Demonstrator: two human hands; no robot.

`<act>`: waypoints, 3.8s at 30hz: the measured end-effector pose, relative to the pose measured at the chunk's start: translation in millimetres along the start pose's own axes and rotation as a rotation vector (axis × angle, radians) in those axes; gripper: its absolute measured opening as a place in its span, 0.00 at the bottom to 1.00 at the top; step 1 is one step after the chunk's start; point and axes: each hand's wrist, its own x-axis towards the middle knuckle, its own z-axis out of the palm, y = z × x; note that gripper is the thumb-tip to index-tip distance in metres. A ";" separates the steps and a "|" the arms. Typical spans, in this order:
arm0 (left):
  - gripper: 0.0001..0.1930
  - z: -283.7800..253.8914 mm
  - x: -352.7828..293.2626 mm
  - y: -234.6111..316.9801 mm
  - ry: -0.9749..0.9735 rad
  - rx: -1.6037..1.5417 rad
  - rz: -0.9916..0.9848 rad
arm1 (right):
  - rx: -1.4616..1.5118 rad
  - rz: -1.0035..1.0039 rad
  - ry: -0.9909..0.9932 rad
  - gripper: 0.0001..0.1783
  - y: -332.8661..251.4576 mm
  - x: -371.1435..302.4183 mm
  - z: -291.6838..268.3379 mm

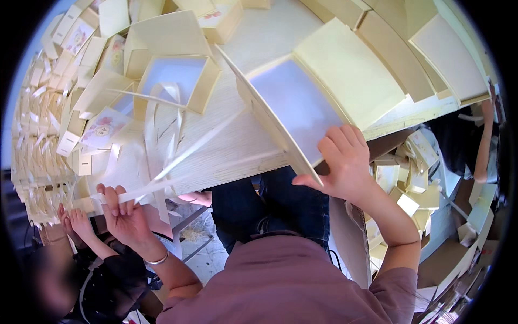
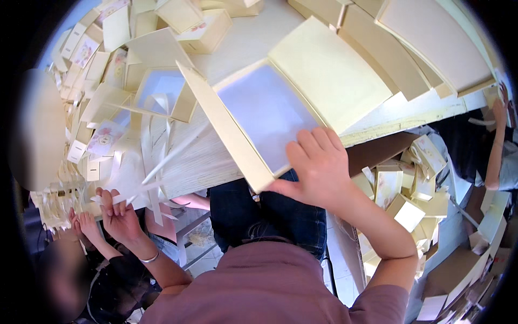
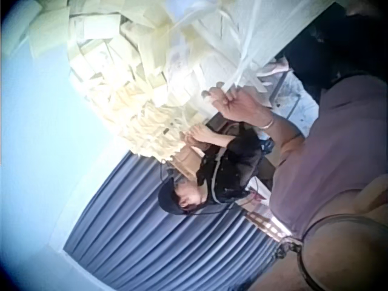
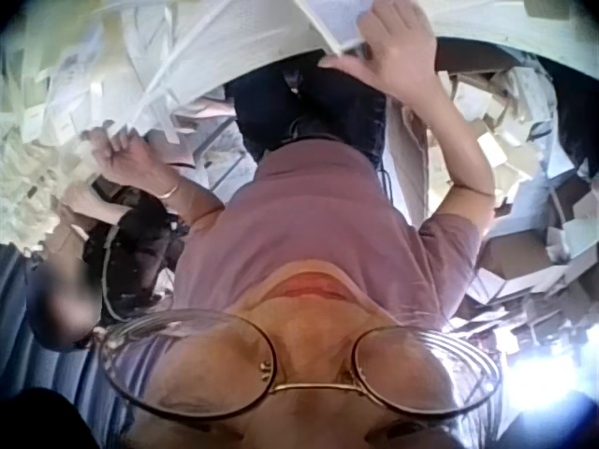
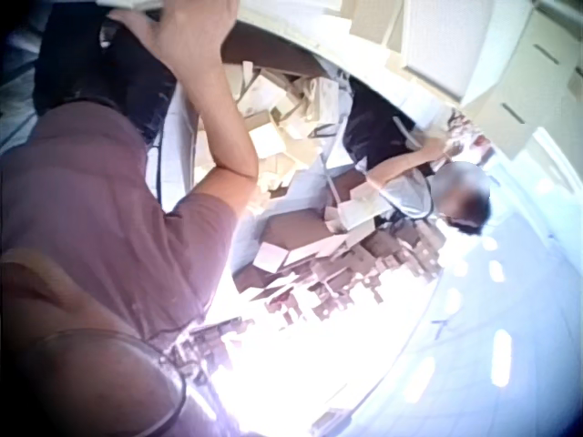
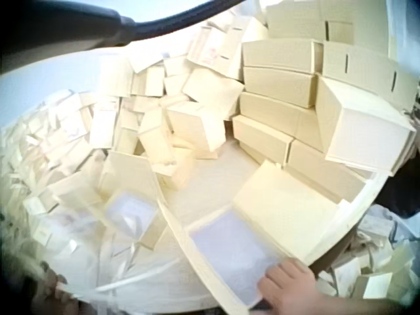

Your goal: The person repeatedly picks up small beige boxes, opens them, inserts a white ribbon through a slot, and closes them. The finished boxes are placed on a table alongside many others. The process is repetitive and performed by hand.

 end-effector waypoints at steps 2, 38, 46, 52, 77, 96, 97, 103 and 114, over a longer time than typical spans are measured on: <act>0.09 -8.1 -13.4 0.2 0.006 0.039 -0.014 | -0.041 0.001 -0.044 0.24 -7.4 -4.6 0.8; 0.24 -275.9 -273.9 -16.7 1.421 0.125 -0.242 | 0.346 -0.545 0.303 0.19 -128.4 164.8 133.9; 0.04 -159.1 -183.6 -86.5 0.561 0.626 -0.410 | -0.087 0.238 0.160 0.35 22.4 313.1 72.6; 0.02 -90.8 -142.1 -64.7 0.287 0.935 -0.251 | -0.135 0.366 0.000 0.36 23.9 341.5 81.8; 0.29 56.7 -4.6 -120.3 -0.304 1.484 0.190 | -0.068 -0.046 -0.056 0.32 -44.0 -3.1 -16.6; 0.30 119.2 20.8 -114.4 -0.974 2.033 0.050 | 0.648 0.489 -0.021 0.19 14.5 30.7 28.2; 0.30 127.3 24.0 -114.3 -1.028 2.077 -0.038 | 0.639 0.487 -0.048 0.19 14.2 37.0 29.8; 0.30 135.6 40.5 -129.1 -1.035 2.135 -0.240 | 0.488 0.392 -0.091 0.21 35.7 59.7 40.1; 0.26 95.8 42.3 -82.5 -0.354 0.927 -0.955 | -0.241 -0.206 -0.084 0.19 -6.4 100.2 55.4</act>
